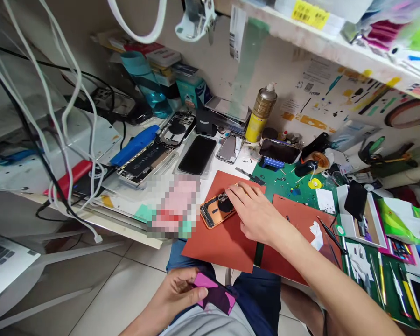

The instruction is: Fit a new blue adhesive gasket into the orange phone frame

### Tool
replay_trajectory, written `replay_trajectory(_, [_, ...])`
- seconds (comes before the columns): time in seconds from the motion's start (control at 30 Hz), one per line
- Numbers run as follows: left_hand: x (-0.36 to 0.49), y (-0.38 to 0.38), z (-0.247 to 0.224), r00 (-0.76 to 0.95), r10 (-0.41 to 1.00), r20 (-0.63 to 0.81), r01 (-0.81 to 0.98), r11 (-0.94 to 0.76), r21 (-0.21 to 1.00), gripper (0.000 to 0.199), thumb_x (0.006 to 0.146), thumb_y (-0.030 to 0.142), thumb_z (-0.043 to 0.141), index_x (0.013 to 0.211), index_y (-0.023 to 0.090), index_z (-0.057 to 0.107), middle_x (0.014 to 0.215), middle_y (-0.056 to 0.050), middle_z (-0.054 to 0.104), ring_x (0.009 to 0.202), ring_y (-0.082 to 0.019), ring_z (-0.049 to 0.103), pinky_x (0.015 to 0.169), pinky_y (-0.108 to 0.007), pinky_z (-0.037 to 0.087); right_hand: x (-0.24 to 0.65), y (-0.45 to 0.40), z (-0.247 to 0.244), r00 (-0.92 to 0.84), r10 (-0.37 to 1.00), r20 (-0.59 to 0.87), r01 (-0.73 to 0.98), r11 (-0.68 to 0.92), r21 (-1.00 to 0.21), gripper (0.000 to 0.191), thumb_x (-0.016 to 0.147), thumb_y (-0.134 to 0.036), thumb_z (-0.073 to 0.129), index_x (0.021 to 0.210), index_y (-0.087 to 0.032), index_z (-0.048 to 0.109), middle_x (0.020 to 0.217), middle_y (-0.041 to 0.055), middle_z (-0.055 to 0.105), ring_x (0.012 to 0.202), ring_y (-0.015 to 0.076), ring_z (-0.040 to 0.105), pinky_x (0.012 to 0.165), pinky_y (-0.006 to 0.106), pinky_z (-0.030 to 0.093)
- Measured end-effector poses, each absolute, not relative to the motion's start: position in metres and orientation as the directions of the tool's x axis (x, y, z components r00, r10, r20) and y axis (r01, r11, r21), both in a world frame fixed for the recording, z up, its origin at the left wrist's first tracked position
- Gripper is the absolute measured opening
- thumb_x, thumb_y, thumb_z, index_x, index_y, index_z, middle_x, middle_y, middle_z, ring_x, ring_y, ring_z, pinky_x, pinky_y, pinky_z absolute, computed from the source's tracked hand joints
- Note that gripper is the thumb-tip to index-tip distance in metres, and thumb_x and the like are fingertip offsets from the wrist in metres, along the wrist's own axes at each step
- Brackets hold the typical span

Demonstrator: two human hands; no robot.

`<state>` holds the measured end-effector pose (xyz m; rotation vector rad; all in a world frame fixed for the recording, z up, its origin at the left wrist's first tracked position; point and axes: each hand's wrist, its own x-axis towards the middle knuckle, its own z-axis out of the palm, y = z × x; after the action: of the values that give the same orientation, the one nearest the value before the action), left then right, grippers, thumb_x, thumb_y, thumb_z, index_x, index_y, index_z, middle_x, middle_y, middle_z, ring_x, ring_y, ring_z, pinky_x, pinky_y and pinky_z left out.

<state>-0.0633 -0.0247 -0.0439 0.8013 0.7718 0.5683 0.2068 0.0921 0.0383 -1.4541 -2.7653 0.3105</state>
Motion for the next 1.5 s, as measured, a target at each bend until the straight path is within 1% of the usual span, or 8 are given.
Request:
replay_trajectory(0.2, [-0.062,-0.027,-0.049,0.626,0.702,-0.341,-0.147,0.535,0.832,0.033,0.091,0.048,0.085,0.084,0.015,0.084,0.071,-0.006,0.075,0.067,-0.014,0.059,0.066,-0.025,0.045,0.185,0.137,0.031,-0.656,0.686,-0.315,0.730,0.683,-0.033,0.098,0.074,-0.011,0.071,0.166,-0.003,0.039,0.173,0.0224,0.042,0.160,0.0429,0.036,0.134,0.060,0.028])
replay_trajectory(0.63, [-0.063,-0.010,-0.043,0.658,0.694,-0.293,-0.155,0.505,0.849,0.028,0.095,0.044,0.082,0.084,0.018,0.086,0.073,-0.006,0.076,0.068,-0.014,0.062,0.071,-0.026,0.047,0.190,0.129,0.038,-0.626,0.686,-0.371,0.723,0.689,0.053,0.075,0.082,-0.019,0.072,0.153,-0.001,0.056,0.147,0.0254,0.063,0.133,0.0407,0.059,0.125,0.058,0.037])
replay_trajectory(0.83, [-0.063,-0.014,-0.045,0.642,0.698,-0.318,-0.137,0.512,0.848,0.028,0.093,0.046,0.082,0.083,0.020,0.086,0.074,-0.005,0.079,0.067,-0.015,0.065,0.070,-0.025,0.049,0.207,0.114,0.036,-0.573,0.738,-0.358,0.787,0.617,0.013,0.064,0.078,-0.018,0.072,0.140,-0.005,0.065,0.135,0.0221,0.068,0.122,0.0384,0.063,0.115,0.056,0.046])
replay_trajectory(1.0, [-0.061,-0.018,-0.047,0.591,0.713,-0.378,-0.096,0.528,0.844,0.028,0.091,0.046,0.084,0.082,0.020,0.085,0.074,-0.005,0.078,0.070,-0.014,0.066,0.068,-0.022,0.049,0.216,0.100,0.045,-0.576,0.772,-0.269,0.814,0.570,-0.108,0.077,0.082,-0.013,0.071,0.157,-0.003,0.052,0.154,0.0248,0.061,0.141,0.0440,0.056,0.121,0.063,0.044])
replay_trajectory(1.13, [-0.061,-0.021,-0.050,0.531,0.724,-0.440,-0.075,0.557,0.827,0.032,0.092,0.049,0.083,0.082,0.018,0.082,0.076,-0.006,0.078,0.069,-0.016,0.067,0.066,-0.023,0.052,0.225,0.039,0.059,-0.314,0.944,-0.104,0.844,0.228,-0.485,0.038,0.109,-0.024,0.054,0.144,-0.017,0.067,0.125,0.0143,0.079,0.113,0.0305,0.075,0.099,0.048,0.062])
replay_trajectory(1.23, [-0.060,-0.024,-0.053,0.483,0.733,-0.479,-0.062,0.574,0.817,0.036,0.092,0.051,0.082,0.080,0.017,0.080,0.072,-0.004,0.075,0.065,-0.014,0.065,0.063,-0.021,0.051,0.218,-0.027,0.048,-0.141,0.948,-0.285,0.598,-0.148,-0.788,0.028,0.110,-0.041,0.059,0.125,-0.028,0.079,0.100,0.0039,0.084,0.087,0.0208,0.081,0.082,0.031,0.067])
replay_trajectory(1.33, [-0.054,-0.027,-0.052,0.464,0.729,-0.504,-0.046,0.587,0.808,0.037,0.091,0.052,0.082,0.079,0.017,0.079,0.074,-0.005,0.076,0.068,-0.014,0.065,0.067,-0.022,0.053,0.195,-0.076,0.021,0.061,0.919,-0.389,0.311,-0.388,-0.868,0.053,0.086,-0.061,0.087,0.127,-0.028,0.081,0.101,0.0057,0.085,0.090,0.0251,0.082,0.080,0.031,0.067])
replay_trajectory(1.5, [-0.042,-0.023,-0.040,0.504,0.696,-0.511,-0.015,0.599,0.801,0.037,0.089,0.054,0.083,0.088,0.017,0.082,0.084,-0.008,0.080,0.077,-0.019,0.072,0.073,-0.025,0.057,0.159,-0.093,0.000,0.304,0.806,-0.509,0.036,-0.543,-0.839,0.035,0.091,-0.058,0.082,0.088,-0.023,0.087,0.078,0.0039,0.082,0.072,0.0204,0.076,0.075,0.026,0.062])
